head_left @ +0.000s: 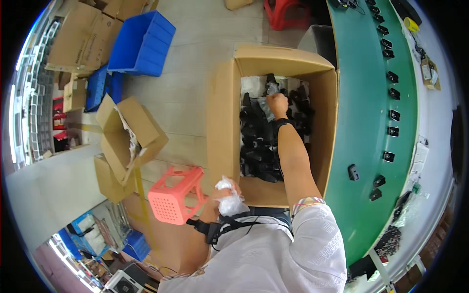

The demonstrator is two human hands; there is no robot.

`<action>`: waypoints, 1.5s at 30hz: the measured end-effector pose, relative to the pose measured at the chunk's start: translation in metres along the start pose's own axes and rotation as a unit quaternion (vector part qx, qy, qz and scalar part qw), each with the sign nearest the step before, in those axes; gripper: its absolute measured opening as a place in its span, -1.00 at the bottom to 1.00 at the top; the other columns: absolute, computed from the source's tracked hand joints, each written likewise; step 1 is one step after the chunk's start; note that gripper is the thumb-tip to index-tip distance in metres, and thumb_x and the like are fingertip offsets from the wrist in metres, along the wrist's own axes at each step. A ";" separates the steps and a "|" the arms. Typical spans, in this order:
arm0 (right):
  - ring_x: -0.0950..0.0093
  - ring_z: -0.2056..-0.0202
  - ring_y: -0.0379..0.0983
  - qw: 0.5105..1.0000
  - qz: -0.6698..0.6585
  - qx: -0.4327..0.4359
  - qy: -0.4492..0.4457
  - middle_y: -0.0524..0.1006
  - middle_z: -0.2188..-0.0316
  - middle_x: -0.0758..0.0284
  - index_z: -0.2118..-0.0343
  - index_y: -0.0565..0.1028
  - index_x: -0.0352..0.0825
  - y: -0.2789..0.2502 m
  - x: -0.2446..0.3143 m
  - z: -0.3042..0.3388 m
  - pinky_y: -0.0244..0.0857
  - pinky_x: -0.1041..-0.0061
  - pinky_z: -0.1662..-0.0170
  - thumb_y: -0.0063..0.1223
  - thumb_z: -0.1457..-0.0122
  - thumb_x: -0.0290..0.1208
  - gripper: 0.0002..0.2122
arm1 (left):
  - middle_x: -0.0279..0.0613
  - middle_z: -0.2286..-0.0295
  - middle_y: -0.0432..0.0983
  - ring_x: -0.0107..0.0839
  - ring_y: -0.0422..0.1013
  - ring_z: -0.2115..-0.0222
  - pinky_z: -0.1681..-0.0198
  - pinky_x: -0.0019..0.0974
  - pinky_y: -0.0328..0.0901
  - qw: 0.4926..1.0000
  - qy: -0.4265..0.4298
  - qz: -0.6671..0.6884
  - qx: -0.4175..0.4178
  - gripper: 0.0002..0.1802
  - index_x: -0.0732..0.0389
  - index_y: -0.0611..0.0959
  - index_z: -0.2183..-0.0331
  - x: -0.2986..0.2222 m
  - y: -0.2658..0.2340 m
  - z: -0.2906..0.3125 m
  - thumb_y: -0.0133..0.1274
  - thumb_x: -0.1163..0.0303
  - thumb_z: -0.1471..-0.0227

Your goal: Assemble electronic components into plastic housings at a factory workstation.

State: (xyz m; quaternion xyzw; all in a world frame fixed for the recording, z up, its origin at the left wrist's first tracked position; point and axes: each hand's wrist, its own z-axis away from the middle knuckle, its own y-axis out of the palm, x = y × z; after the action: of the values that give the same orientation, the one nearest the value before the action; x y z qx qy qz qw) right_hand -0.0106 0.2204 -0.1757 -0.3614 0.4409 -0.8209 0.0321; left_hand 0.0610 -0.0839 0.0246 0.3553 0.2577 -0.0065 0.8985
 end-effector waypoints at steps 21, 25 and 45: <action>0.61 0.42 0.33 0.854 -0.375 0.323 -0.164 0.48 0.41 0.32 0.60 0.39 -0.41 -0.242 0.033 0.232 0.21 0.61 0.34 0.06 -0.06 -0.51 -0.84 | -0.26 0.31 0.57 -0.50 0.48 0.34 0.32 -0.37 0.39 0.962 -0.036 -0.246 0.113 -0.59 0.30 0.62 0.19 -0.029 0.116 -0.052 0.26 0.33 0.11; 0.43 0.21 0.46 0.816 -0.424 0.294 -0.262 0.51 0.13 0.12 0.60 0.40 -0.45 -0.243 0.042 0.258 0.32 0.51 0.14 0.05 -0.05 -0.52 -0.84 | -0.09 0.24 0.55 -0.33 0.51 0.34 0.30 -0.27 0.43 0.985 -0.004 -0.093 0.148 -0.65 0.33 0.58 0.22 -0.031 0.108 -0.046 0.14 0.42 0.13; 0.73 0.58 0.28 0.856 -0.435 0.275 -0.059 0.46 0.57 0.48 0.46 0.53 -0.45 -0.237 0.086 0.249 0.09 0.66 0.54 0.00 0.05 -0.61 -0.90 | -0.35 0.37 0.54 -0.63 0.40 0.33 0.25 -0.49 0.31 0.893 0.313 -0.293 0.141 -0.79 0.27 0.63 0.28 -0.041 0.143 -0.031 0.13 0.43 0.03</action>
State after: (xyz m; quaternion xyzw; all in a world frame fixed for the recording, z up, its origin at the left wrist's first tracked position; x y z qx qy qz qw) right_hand 0.1440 0.1588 0.1370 -0.5403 -0.0073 -0.8162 -0.2045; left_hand 0.0387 0.0362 0.1158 0.3704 0.6139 -0.1939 0.6695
